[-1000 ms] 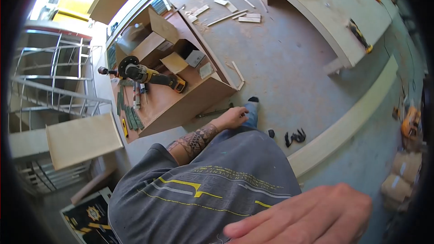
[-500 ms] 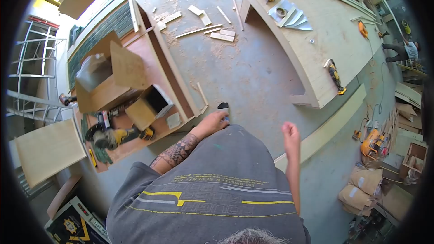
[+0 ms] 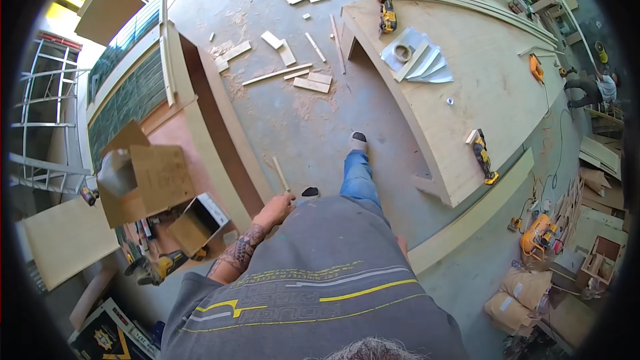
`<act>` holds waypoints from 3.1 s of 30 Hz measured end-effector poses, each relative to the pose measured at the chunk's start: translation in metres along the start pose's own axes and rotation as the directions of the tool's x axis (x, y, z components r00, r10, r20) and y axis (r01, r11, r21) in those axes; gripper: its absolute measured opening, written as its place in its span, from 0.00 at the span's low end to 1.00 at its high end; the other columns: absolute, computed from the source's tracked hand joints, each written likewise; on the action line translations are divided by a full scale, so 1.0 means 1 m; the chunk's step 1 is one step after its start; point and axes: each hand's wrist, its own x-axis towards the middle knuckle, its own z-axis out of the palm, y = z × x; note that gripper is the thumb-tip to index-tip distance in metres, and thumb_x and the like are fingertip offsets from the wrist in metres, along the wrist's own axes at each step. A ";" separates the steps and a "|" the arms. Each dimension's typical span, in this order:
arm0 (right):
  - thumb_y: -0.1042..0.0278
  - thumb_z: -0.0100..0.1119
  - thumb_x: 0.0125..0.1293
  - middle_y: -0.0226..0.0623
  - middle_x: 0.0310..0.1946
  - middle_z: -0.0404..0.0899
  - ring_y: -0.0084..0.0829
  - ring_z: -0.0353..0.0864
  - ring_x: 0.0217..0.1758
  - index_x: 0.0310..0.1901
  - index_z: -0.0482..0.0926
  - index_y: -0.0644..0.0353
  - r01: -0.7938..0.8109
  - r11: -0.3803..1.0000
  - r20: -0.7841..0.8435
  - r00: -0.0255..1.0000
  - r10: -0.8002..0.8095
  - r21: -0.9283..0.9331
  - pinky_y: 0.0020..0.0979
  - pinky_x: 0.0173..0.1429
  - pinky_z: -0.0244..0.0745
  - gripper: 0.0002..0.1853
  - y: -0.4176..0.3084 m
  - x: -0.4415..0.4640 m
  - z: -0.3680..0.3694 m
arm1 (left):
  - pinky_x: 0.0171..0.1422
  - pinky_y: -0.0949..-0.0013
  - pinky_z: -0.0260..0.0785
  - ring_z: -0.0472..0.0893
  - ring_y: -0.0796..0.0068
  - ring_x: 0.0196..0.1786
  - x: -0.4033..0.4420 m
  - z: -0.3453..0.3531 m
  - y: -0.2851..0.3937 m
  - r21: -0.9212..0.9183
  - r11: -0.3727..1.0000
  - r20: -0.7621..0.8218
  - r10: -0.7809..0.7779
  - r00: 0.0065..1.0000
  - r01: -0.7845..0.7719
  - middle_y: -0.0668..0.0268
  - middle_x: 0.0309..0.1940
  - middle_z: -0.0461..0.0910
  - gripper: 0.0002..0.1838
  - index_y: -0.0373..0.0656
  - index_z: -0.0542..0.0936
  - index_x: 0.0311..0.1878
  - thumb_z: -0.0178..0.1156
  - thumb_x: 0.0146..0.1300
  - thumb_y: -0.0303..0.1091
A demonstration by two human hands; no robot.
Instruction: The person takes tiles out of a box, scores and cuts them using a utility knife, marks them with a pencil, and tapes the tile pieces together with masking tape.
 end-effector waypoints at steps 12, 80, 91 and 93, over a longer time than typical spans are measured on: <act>0.59 0.65 0.70 0.54 0.83 0.58 0.55 0.77 0.72 0.57 0.85 0.64 0.217 0.962 -0.051 0.972 -0.228 -0.164 0.47 0.74 0.75 0.20 -0.407 0.465 -0.228 | 0.61 0.62 0.79 0.89 0.63 0.54 0.053 0.008 0.085 -0.445 0.747 -0.162 -0.610 0.776 0.494 0.52 0.51 0.89 0.22 0.35 0.81 0.64 0.63 0.76 0.42; 0.75 0.64 0.64 0.31 0.33 0.84 0.23 0.83 0.37 0.48 0.83 0.61 0.661 0.535 0.815 -0.572 -0.093 0.525 0.30 0.44 0.78 0.11 -0.518 -0.464 0.267 | 0.36 0.63 0.72 0.79 0.71 0.27 -0.499 0.254 0.039 -0.928 0.333 -0.238 -0.873 -0.425 -0.166 0.60 0.23 0.79 0.17 0.36 0.85 0.51 0.64 0.77 0.44; 0.81 0.63 0.67 0.25 0.34 0.81 0.15 0.78 0.39 0.58 0.84 0.63 0.679 0.480 0.822 -0.536 -0.195 0.556 0.24 0.48 0.76 0.18 -0.525 -0.577 0.385 | 0.35 0.50 0.72 0.83 0.43 0.32 -0.612 0.281 -0.109 -0.968 0.193 -0.111 -0.903 -0.416 -0.162 0.47 0.27 0.80 0.18 0.37 0.81 0.37 0.65 0.74 0.45; 0.75 0.66 0.67 0.33 0.35 0.85 0.21 0.84 0.40 0.60 0.84 0.62 0.814 0.121 0.807 -0.580 0.112 0.569 0.27 0.49 0.79 0.20 -0.544 -0.603 0.413 | 0.37 0.49 0.73 0.83 0.44 0.32 -0.646 0.288 -0.143 -0.961 0.265 -0.208 -0.882 -0.423 -0.078 0.48 0.27 0.80 0.18 0.38 0.81 0.36 0.65 0.74 0.44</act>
